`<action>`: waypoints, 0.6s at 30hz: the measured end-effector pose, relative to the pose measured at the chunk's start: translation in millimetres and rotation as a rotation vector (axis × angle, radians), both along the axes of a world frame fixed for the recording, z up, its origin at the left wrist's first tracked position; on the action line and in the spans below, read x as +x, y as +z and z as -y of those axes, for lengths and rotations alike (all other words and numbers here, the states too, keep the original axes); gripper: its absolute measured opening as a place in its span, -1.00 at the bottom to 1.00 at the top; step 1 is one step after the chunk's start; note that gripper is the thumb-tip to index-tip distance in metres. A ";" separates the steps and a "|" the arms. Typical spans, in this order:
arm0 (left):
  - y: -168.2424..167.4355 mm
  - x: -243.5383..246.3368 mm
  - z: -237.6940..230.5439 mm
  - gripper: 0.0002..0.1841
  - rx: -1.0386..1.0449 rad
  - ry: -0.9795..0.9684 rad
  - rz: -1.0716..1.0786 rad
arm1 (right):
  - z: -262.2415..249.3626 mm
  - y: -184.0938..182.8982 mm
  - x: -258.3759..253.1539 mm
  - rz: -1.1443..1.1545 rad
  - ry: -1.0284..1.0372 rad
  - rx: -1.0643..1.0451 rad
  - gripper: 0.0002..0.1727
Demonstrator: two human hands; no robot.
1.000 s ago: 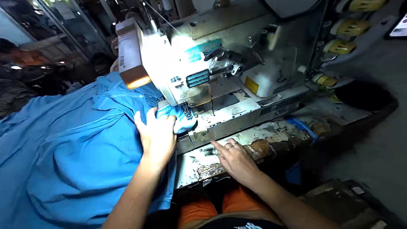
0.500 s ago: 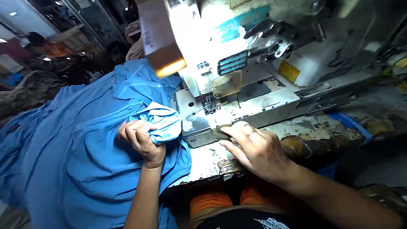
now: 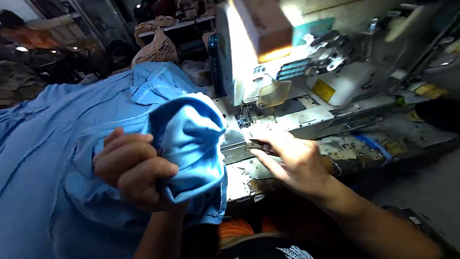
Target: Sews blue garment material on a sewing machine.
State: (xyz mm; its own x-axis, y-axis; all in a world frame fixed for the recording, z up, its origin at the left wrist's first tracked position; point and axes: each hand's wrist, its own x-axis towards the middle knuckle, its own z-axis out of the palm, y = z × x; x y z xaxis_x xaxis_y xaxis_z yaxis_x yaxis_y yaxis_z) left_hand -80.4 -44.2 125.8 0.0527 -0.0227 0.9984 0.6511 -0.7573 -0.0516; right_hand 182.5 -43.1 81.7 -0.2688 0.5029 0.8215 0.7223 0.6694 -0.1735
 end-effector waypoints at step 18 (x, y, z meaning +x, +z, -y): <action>34.9 -43.2 8.7 -0.57 -0.495 0.492 -0.206 | -8.2 -89.7 41.4 0.274 0.178 -0.142 -0.59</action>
State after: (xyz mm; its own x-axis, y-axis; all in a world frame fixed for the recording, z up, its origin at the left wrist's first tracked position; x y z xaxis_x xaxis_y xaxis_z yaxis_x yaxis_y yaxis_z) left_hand -123.6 -52.9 160.7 0.1285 0.5035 0.8544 0.9361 -0.3459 0.0630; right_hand 223.9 -35.0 -7.9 -0.5632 0.5327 0.6317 0.6293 0.7720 -0.0899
